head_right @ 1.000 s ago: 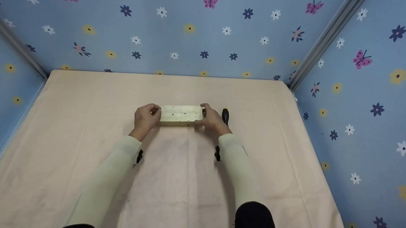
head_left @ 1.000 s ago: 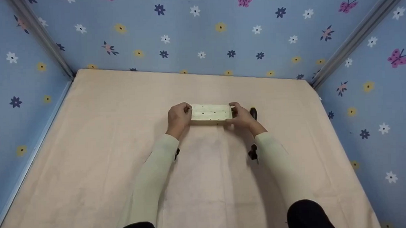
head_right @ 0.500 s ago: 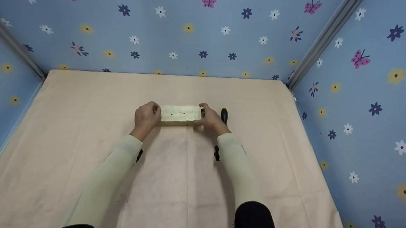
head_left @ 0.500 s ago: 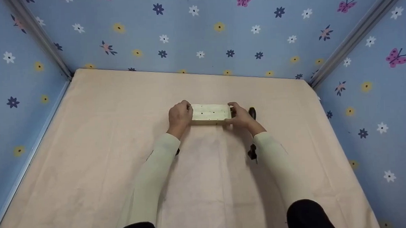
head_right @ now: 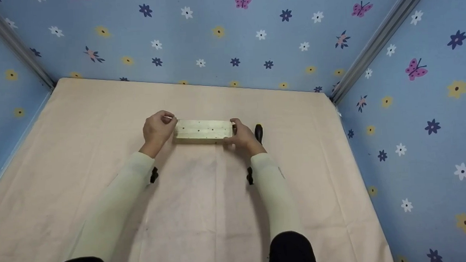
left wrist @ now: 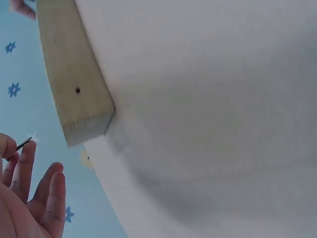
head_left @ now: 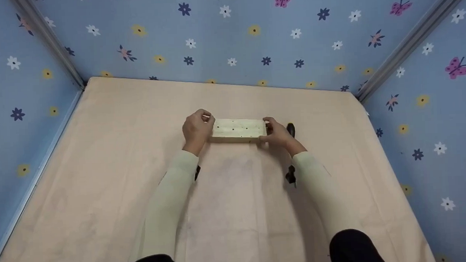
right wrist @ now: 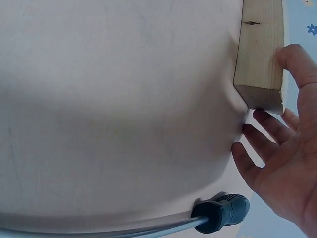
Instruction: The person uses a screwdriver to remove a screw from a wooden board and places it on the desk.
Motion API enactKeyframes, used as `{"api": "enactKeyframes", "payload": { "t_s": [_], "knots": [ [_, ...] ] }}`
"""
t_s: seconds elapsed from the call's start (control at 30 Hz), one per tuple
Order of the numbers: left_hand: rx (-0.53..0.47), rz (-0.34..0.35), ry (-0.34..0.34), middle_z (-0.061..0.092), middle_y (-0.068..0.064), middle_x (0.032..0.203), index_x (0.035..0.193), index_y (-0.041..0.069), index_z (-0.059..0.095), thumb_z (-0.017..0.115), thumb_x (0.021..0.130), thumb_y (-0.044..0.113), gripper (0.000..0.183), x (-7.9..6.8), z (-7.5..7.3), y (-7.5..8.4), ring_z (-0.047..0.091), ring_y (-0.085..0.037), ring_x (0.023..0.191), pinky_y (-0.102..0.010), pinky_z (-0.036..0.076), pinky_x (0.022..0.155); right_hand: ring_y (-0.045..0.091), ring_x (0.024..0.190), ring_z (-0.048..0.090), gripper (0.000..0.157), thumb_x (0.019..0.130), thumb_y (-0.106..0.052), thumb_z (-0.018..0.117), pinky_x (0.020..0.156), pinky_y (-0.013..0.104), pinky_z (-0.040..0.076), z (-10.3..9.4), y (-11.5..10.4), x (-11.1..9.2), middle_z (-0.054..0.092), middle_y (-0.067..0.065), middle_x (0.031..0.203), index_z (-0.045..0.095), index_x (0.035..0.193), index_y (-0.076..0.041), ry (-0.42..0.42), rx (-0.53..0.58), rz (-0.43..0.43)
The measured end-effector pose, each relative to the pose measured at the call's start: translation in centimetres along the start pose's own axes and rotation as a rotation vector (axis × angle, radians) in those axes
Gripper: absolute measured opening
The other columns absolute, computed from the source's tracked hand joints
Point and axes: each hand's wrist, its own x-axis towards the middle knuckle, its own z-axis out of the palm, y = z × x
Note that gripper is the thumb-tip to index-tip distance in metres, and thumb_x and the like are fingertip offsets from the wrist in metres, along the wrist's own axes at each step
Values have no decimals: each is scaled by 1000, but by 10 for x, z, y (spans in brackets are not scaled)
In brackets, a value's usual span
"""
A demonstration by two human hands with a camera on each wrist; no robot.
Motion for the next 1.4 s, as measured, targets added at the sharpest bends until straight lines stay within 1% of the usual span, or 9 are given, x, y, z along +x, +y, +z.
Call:
{"api": "enactKeyframes", "payload": {
  "t_s": [0.1,0.27,0.4,0.63,0.83,0.97,1.17,1.3,1.4],
  "knots": [
    [-15,-7,-4,63,10,73,84,24,62,56,78,35,14,5,-9,-7,57,-7,62,-28,44,56,20,117,42,80,70,-35,70,98,38,35,-1,0,0,42,8,130,25,136,-23,3,-2,-3],
    [39,-6,-73,63,10,73,85,25,62,53,78,37,16,10,-19,-18,56,-7,59,-28,44,54,20,118,41,80,70,-35,70,98,37,35,-2,2,-1,41,8,131,26,135,-23,11,0,-1],
    [72,-27,-93,62,9,72,84,23,61,53,78,35,16,11,-24,-29,57,-8,57,-28,44,53,20,118,41,80,69,-35,71,99,38,34,-2,2,0,41,7,131,26,135,-23,11,18,7],
    [121,-74,-121,62,7,74,84,21,62,56,76,33,15,11,-32,-47,57,-10,60,-29,43,55,19,117,42,80,68,-36,71,100,38,33,-1,3,1,43,6,130,28,134,-25,18,-9,5],
    [167,-118,-199,63,3,78,80,19,63,59,75,31,14,7,-37,-56,57,-16,67,-31,45,58,19,121,40,78,71,-35,69,101,37,32,-1,2,0,41,6,133,27,135,-25,7,-9,-17],
    [191,-147,-255,63,2,81,75,18,64,62,74,30,13,5,-38,-61,56,-16,71,-32,45,61,20,124,37,78,71,-36,69,102,37,31,0,3,0,40,8,134,27,135,-25,8,-9,-16],
    [239,-157,-313,62,0,73,72,15,64,61,75,26,12,4,-34,-64,56,-17,67,-30,44,59,20,124,37,78,70,-35,70,102,37,31,1,3,1,40,8,134,28,135,-24,12,1,-12],
    [246,-184,-338,64,-3,78,79,12,65,58,78,25,15,3,-32,-65,58,-18,72,-33,46,64,20,123,38,78,70,-35,70,102,36,32,2,2,0,40,8,134,28,135,-24,18,3,-6],
    [237,-192,-339,65,-5,84,85,9,66,56,79,24,19,2,-30,-65,59,-19,78,-35,48,69,20,124,37,78,70,-35,70,102,36,31,1,2,-1,40,8,134,28,135,-25,15,-1,-6]
  ]
}}
